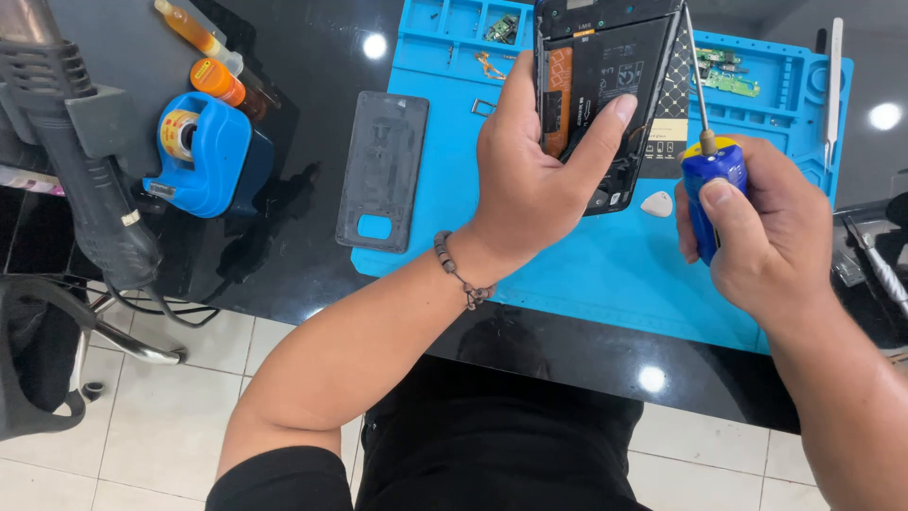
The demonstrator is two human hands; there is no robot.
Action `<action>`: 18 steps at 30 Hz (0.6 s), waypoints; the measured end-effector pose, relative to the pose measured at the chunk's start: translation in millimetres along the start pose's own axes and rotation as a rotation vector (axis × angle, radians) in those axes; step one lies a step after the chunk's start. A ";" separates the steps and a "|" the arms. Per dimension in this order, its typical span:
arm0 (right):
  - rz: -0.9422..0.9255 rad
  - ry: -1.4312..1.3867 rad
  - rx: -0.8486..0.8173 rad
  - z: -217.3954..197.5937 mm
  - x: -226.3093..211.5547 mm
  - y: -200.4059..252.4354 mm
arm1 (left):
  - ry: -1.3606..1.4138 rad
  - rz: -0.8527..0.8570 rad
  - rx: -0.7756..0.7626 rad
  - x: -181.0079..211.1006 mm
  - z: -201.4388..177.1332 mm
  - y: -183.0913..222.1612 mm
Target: Disassembling a smartphone by prying off the back cover and removing internal screws at a repair station.
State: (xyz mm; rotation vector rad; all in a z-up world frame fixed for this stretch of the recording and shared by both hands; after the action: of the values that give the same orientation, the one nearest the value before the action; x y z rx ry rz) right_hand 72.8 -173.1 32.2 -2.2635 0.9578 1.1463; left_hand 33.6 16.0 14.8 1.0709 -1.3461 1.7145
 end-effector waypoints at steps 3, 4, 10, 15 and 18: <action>0.010 -0.015 0.011 1.2 1.0 0.8 | -0.043 -0.003 0.016 4.9 0.9 -1.8; 0.009 -0.015 0.011 1.0 0.5 0.4 | -0.043 -0.002 0.017 3.2 0.8 -1.5; -0.010 0.009 0.030 -1.2 0.1 1.2 | -0.029 -0.019 -0.051 -2.7 2.1 1.3; -0.048 0.094 0.048 -9.9 -1.6 1.5 | -0.212 -0.015 -0.135 3.7 -9.5 -10.8; -0.059 0.213 0.046 -17.6 5.4 4.2 | -0.382 -0.008 -0.243 19.5 -24.3 -26.6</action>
State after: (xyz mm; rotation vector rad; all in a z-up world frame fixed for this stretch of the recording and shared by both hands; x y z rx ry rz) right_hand 81.2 -189.1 37.5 -2.3946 0.9780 0.8628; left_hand 44.7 46.1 40.2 1.2992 -1.7320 1.3374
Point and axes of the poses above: each hand's wrist, its own y-axis away from the middle knuckle, its own z-axis out of the palm, x = y × z, the point moved 4 cm from there along -y, towards the middle knuckle, and after that the axes turned 11 degrees about -x, right-handed, at the moved point
